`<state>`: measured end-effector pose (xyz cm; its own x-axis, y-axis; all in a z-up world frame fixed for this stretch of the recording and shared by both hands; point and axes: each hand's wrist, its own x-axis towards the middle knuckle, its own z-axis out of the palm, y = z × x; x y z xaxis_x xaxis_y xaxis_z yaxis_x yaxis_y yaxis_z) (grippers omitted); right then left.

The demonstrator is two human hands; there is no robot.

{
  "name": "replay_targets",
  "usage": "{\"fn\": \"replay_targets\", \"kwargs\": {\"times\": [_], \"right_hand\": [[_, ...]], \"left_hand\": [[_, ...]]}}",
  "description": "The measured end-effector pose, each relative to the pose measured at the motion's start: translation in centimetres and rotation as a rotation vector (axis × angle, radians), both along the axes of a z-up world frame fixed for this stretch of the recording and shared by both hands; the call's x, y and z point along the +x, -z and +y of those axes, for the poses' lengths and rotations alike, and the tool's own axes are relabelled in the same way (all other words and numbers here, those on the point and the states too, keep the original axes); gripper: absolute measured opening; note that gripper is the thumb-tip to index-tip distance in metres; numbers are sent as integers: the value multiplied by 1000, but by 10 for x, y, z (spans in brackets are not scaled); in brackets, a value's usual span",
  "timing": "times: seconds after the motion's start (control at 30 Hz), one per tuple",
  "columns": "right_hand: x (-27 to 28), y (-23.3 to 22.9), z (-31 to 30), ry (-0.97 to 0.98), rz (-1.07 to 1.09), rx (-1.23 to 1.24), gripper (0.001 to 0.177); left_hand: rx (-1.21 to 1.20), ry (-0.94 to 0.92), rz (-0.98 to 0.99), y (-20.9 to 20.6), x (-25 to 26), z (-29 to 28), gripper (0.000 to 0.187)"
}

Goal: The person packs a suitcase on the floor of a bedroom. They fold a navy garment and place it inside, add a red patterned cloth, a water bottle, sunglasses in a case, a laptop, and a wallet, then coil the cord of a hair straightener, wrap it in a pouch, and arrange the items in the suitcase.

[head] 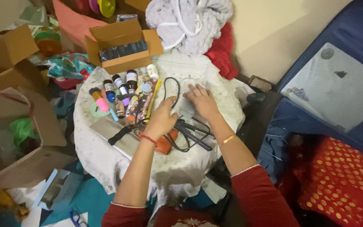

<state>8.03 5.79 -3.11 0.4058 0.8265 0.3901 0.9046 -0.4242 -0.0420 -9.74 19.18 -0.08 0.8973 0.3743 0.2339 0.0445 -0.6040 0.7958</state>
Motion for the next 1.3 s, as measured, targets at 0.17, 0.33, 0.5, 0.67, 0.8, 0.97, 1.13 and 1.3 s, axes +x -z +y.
{"fn": "replay_targets", "kwargs": {"times": [0.17, 0.33, 0.5, 0.67, 0.8, 0.97, 1.13, 1.3], "right_hand": [[-5, -40, -23, -30, 200, -121, 72], [-34, -89, -86, -119, 478, 31, 71], [-58, -113, -150, -125, 524, 308, 54], [-62, -131, -204, -47, 583, 314, 65], [-59, -139, -242, -84, 326, 255, 70], [-63, -137, -268, -92, 60, 263, 70], [-81, -131, -285, 239, 571, 571, 50], [-86, -127, -303, 196, 273, 516, 63]], "left_hand": [[103, -10, -114, -3, 21, -12, 87], [-385, 161, -274, -2, 38, -31, 79], [-830, 295, -286, 0, 57, -69, 65], [-882, 655, -315, -9, 61, -114, 72], [-1445, 763, 35, -12, 75, -144, 64], [-1405, 915, 214, 12, 95, -197, 69], [-1567, 756, -38, 30, 107, -247, 57], [-1486, 683, -150, 29, 113, -271, 55]]}}
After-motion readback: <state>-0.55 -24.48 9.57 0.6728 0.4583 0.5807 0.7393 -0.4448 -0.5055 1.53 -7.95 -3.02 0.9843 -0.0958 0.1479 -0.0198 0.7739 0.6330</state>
